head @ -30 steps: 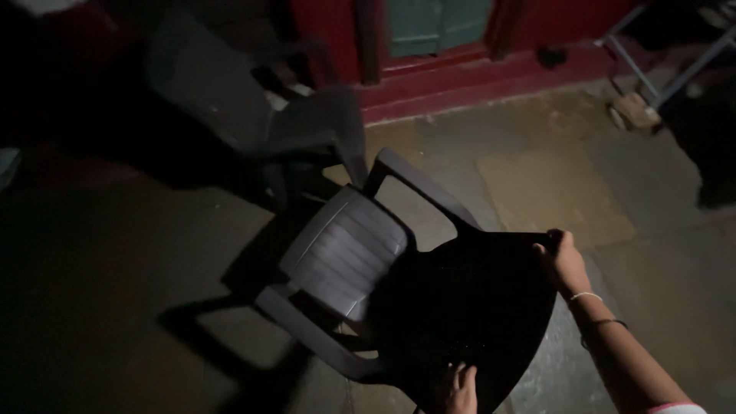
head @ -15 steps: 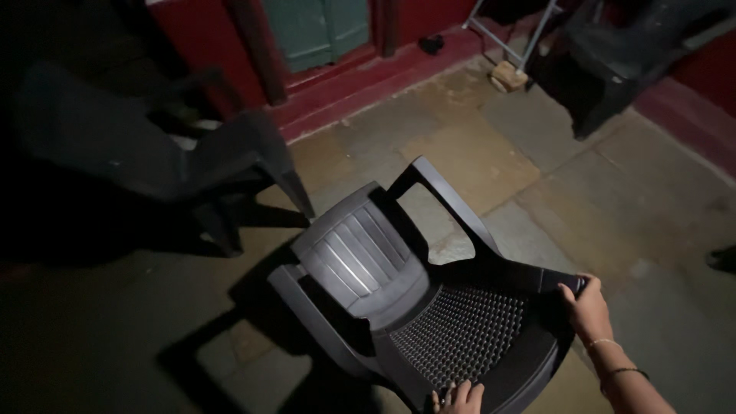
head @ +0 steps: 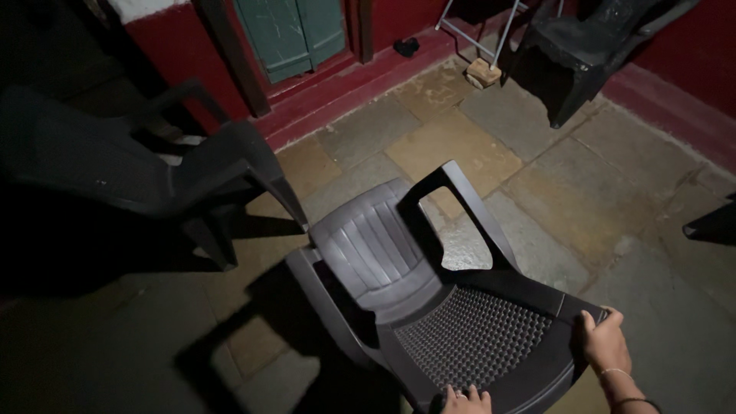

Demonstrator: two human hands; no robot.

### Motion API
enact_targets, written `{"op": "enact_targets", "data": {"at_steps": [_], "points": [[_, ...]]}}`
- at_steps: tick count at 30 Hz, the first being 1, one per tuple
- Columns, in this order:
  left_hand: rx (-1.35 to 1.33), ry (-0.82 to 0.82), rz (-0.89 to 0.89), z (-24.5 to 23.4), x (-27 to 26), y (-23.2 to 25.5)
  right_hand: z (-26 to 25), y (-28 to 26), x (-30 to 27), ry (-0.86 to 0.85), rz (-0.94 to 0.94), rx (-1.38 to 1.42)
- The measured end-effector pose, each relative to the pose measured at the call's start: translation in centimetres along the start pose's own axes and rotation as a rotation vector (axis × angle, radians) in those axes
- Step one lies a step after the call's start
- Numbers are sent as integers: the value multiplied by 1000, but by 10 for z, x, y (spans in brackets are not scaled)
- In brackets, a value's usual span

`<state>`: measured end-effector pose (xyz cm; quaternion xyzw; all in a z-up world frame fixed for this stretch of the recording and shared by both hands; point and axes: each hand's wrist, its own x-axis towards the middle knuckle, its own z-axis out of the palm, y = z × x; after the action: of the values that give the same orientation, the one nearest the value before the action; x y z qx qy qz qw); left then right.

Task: The person moves several black plastic chairs across a tiled floor and stacks them together. The person lifts, carries, and aligns the chairs one by one, placing them into a vertical stack near a wall.

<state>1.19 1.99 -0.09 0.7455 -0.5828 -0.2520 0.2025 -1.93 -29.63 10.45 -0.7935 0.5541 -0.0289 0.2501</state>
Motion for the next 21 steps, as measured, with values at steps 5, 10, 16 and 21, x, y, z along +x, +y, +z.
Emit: {"op": "enact_targets", "data": {"at_steps": [5,10,16,21], "points": [[60,-98,-72,-12,-11,-3,6,13,-19,10,113,40],[183,-122,-25,-43,-19,-17,12,34,-33,64,139,70],[300,-296,-19,-148,-11,-31,27,47,-51,172,265,-21],[451,-351,-9,-260,8,-31,35,37,-62,254,238,-67]]}}
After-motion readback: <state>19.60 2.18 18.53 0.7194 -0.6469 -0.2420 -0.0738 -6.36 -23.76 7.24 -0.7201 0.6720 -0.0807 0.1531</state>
